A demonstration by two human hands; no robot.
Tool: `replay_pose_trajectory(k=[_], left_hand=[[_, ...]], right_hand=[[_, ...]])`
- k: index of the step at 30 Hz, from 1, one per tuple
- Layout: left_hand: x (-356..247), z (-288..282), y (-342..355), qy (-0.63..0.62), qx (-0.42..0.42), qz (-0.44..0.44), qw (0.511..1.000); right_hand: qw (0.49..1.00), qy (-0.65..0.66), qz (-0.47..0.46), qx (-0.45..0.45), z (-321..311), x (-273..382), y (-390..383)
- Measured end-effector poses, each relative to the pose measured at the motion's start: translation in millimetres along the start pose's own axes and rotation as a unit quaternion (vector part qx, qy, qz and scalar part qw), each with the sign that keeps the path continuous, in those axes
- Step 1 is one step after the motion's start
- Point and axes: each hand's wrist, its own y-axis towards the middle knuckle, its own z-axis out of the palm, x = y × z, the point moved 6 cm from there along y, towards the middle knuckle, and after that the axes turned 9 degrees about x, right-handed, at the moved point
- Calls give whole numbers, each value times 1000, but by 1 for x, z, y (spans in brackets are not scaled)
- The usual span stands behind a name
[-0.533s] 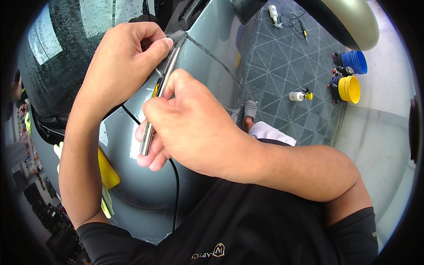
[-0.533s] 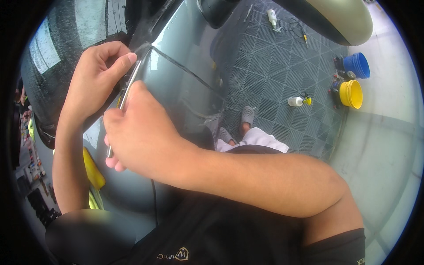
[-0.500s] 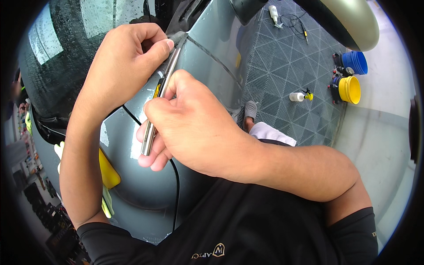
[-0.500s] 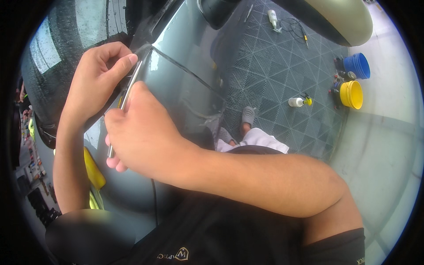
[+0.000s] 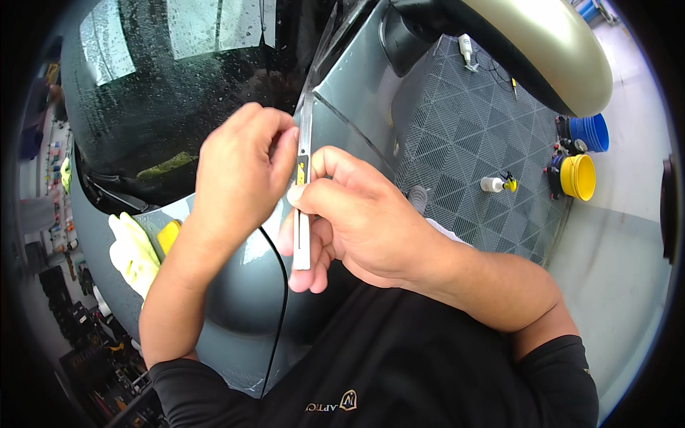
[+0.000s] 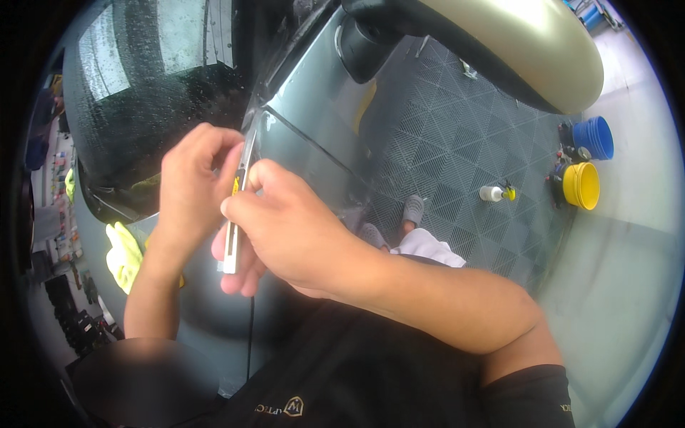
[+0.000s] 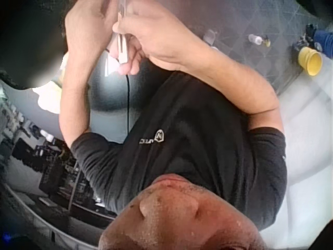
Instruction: The person applies a protective film to the front fender of a car. They use a metal squeegee to smooth the film and a yellow squeegee to press it into the edges and crevices. The person also uses a heat gun to warm the film for better adhesion and a cloth to wipe the surface.
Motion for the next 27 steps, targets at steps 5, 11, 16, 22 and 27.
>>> replay_pose_trajectory(k=[5, 11, 16, 22, 27], left_hand=[[-2, 11, -14, 15, -53, -3, 998], [6, 19, -19, -20, -100, -28, 994], [17, 21, -20, -36, -63, -108, 992], [3, 3, 17, 82, -78, -27, 993], [3, 7, 44, -59, -75, -72, 993]], right_hand=[[998, 37, 15, 43, -1, 3, -5], [990, 76, 29, 111, -10, 3, -10], [982, -8, 48, 180, 14, 10, -18], [974, -162, -54, 148, -17, 35, -33], [918, -337, -203, -41, -76, 39, -28]])
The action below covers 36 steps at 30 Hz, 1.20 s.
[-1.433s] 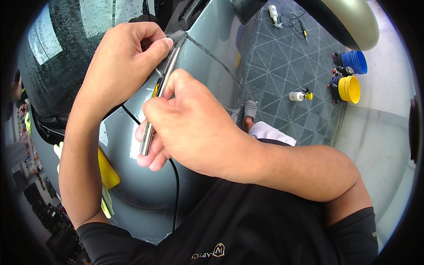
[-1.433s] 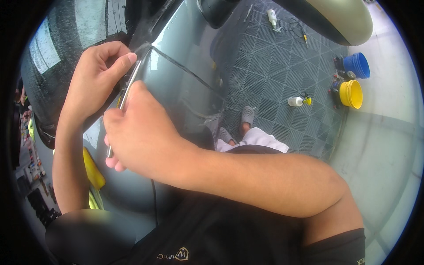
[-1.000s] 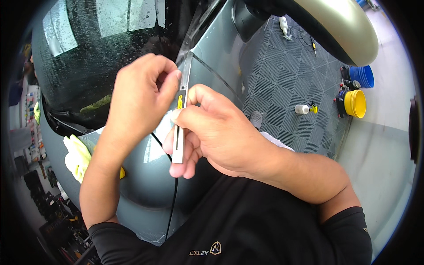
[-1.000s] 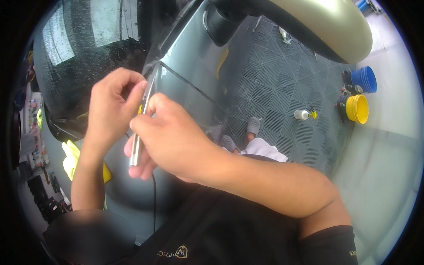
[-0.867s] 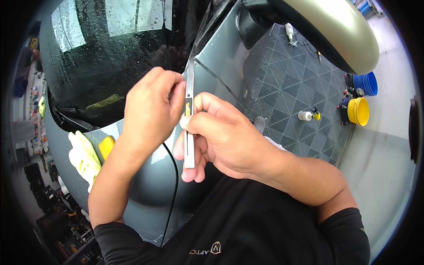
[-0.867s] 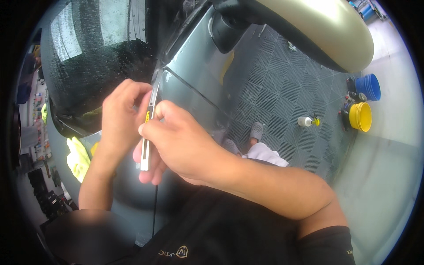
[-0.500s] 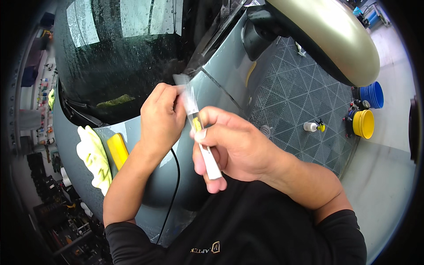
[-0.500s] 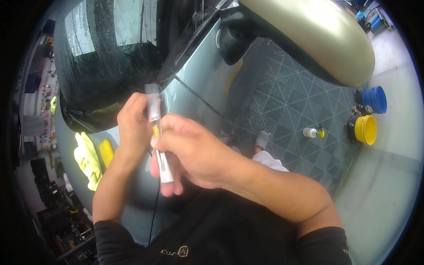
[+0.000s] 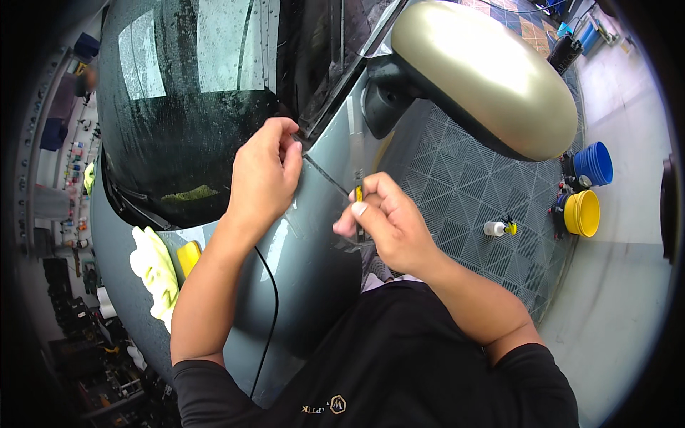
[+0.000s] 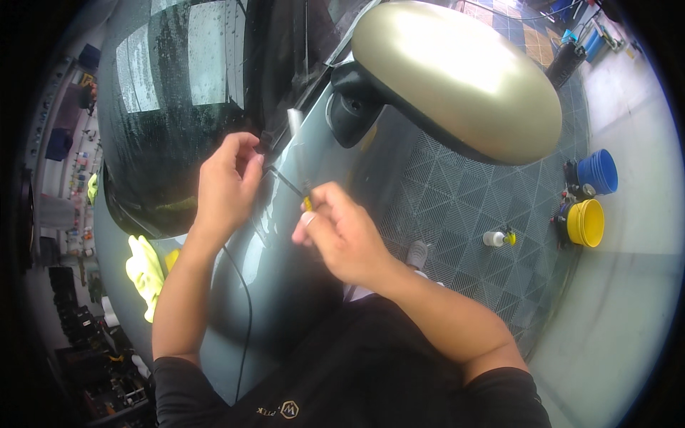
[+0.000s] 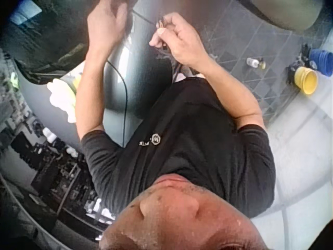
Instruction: The person applies a protective film to the front fender of a car. They use a metal squeegee to smooth the film and a yellow squeegee to press it into the edges and crevices. The person also uses a heat gun to warm the film for better adhesion and a cloth to wipe the surface.
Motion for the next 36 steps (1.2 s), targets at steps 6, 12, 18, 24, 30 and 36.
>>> replay_pose_trajectory(k=[6, 12, 18, 24, 30, 36], left_hand=[[11, -11, 35, -167, 2, -132, 977], [-1, -18, 68, -429, -52, -177, 884], [3, -29, 106, -501, -146, -141, 841], [-20, -28, 133, -405, -155, -92, 897], [-46, -26, 119, -83, -138, -67, 985], [-67, -29, 71, 7, -168, 112, 979]], right_hand=[[993, -46, -78, -75, -26, -11, 25], [999, 13, -25, -36, -35, -24, 50], [997, -12, -37, -60, -42, -28, 34], [996, 4, -34, -76, -50, -36, 2], [989, -92, -84, -80, -66, -13, -55], [947, -200, -199, -153, -111, 105, -137]])
